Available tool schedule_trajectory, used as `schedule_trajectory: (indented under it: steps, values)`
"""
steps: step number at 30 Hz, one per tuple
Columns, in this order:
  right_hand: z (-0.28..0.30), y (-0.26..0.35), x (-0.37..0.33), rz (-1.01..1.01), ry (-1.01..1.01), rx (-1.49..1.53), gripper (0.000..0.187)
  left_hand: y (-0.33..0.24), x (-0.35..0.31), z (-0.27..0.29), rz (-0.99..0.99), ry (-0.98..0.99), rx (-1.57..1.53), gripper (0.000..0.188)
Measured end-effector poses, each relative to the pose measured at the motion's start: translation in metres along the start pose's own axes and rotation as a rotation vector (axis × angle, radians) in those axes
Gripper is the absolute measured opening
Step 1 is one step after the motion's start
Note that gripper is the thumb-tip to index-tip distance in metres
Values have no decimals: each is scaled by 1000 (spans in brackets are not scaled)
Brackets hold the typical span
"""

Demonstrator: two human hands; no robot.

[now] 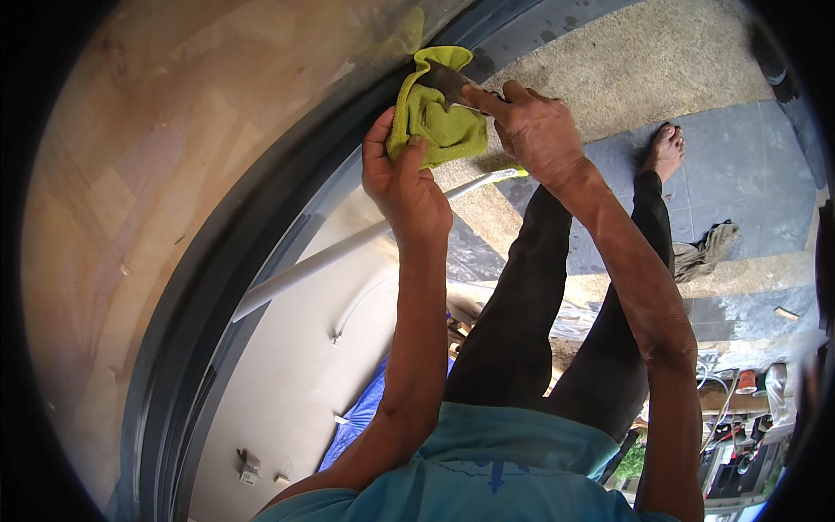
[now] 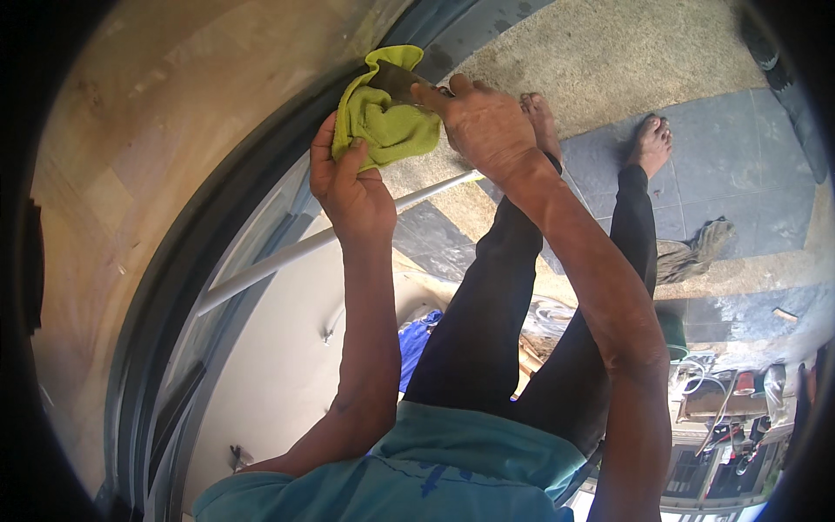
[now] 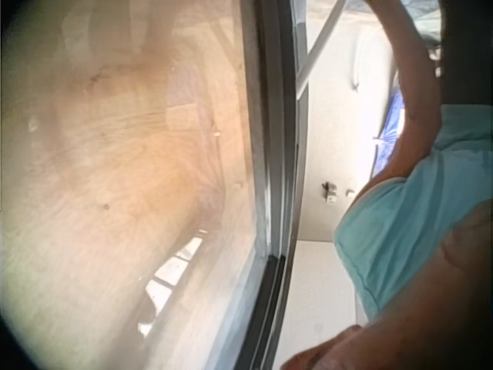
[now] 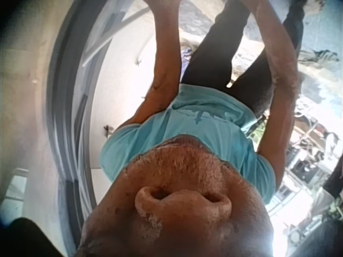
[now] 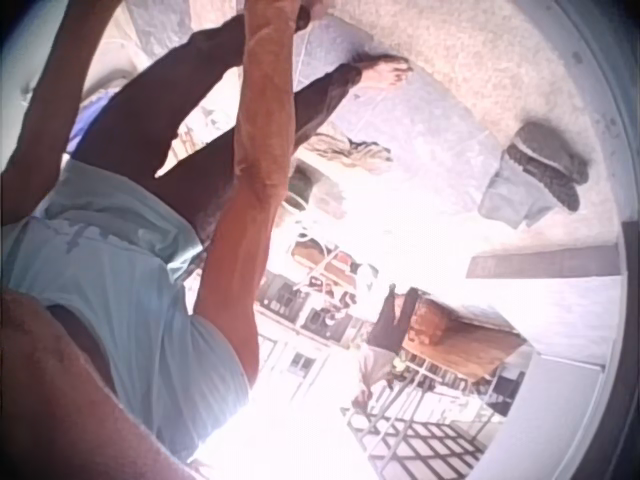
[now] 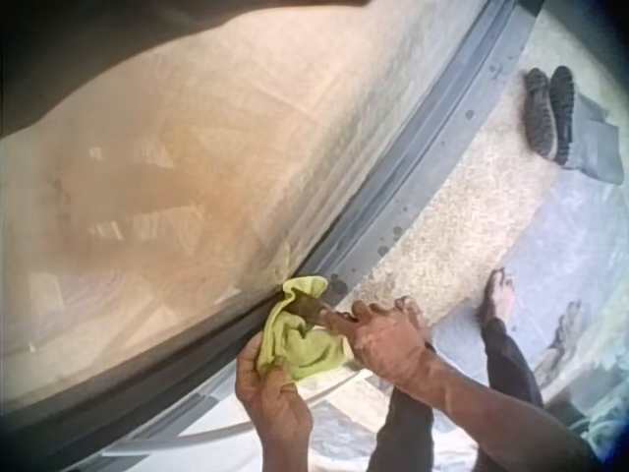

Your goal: The person cleans a door frame using a yellow cloth and a scraper. They wipe the frame and scrape along the edges to remove residue, alternating between wiping and scraping motions.

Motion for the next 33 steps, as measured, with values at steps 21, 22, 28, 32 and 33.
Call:
schedule_trajectory:
  steps: [21, 22, 28, 32, 33]
  values:
    - [-60, -14, -10, -566, 226, 1597, 44, 4, -12, -15, -149, 65, 514, 43]
    - [-59, -16, -10, -543, 206, 1587, 44, 6, -12, -17, -157, 41, 509, 43]
    - [-31, -24, -8, -496, 96, 1386, 45, 25, -10, -15, -4, -4, 315, 41]
    - [-24, -45, -8, -421, 25, 1353, 47, 27, -9, -33, -5, 35, 293, 40]
    - [-24, -48, -7, -402, 12, 1350, 48, 27, -7, -38, -11, 42, 282, 39]
Point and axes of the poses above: each hand's wrist, its own x-axis towards the middle knuckle, its own z-axis out of the back of the hand, y = z × x, the point moved 6 cm from there along x, towards the middle knuckle, and after that the axes turned 3 degrees about -z, right-handed, at the moved point
